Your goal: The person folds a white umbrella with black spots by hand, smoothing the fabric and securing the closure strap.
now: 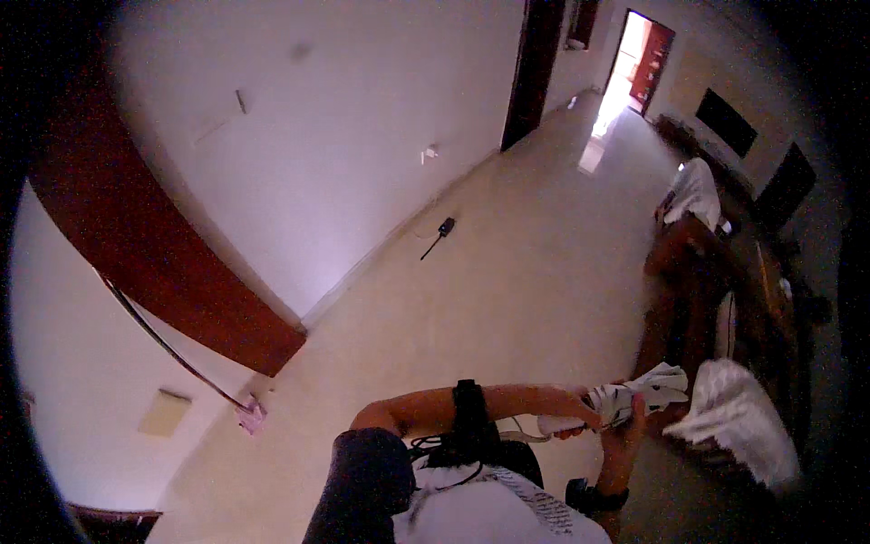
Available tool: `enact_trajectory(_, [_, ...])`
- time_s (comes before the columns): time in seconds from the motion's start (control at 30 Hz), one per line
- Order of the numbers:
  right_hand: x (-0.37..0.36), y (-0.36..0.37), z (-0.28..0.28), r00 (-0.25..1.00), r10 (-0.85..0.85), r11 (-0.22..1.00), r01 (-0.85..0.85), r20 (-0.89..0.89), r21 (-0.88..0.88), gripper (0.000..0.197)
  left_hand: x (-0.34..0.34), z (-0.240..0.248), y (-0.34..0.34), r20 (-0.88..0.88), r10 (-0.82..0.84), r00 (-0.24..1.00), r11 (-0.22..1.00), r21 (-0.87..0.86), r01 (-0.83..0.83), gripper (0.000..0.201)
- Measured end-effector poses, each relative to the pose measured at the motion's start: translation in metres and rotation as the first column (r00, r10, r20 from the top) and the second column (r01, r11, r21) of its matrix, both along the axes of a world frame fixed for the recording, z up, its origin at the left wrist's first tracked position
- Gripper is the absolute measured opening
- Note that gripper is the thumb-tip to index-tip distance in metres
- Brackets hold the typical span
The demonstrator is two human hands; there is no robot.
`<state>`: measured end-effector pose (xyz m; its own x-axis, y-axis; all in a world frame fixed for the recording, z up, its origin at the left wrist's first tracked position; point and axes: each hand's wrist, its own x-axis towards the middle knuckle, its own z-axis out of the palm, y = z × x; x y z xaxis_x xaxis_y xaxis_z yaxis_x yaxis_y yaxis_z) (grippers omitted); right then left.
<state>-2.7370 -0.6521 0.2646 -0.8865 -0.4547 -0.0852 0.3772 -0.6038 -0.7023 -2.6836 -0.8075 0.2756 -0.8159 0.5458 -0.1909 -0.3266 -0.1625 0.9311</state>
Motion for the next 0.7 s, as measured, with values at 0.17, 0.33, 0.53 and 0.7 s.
enact_trajectory(0.17, [-0.047, -0.009, -0.002, 0.955, 0.297, 0.953, -0.297, 0.008, 0.061, 0.028, -0.02, -0.012, -0.002, 0.062, 0.072, 0.996, 0.993, 0.088, -0.077, 0.031])
enact_trajectory(0.33, [-0.065, -0.04, 0.019, 0.964, 0.259, 0.941, -0.237, -0.064, 0.243, 0.033, -0.042, 0.0, -0.03, 0.15, 0.134, 0.98, 0.972, 0.173, -0.159, 0.043])
enact_trajectory(0.53, [-0.212, -0.02, -0.039, 0.942, 0.295, 0.883, -0.333, 0.161, 0.33, 0.034, -0.126, -0.008, -0.038, 0.133, 0.049, 0.99, 0.945, 0.314, -0.089, 0.054])
enact_trajectory(0.7, [-0.222, -0.026, -0.011, 0.976, 0.208, 0.924, -0.219, 0.068, 0.313, 0.034, -0.173, -0.008, -0.047, 0.123, 0.047, 0.991, 0.926, 0.366, -0.089, 0.051])
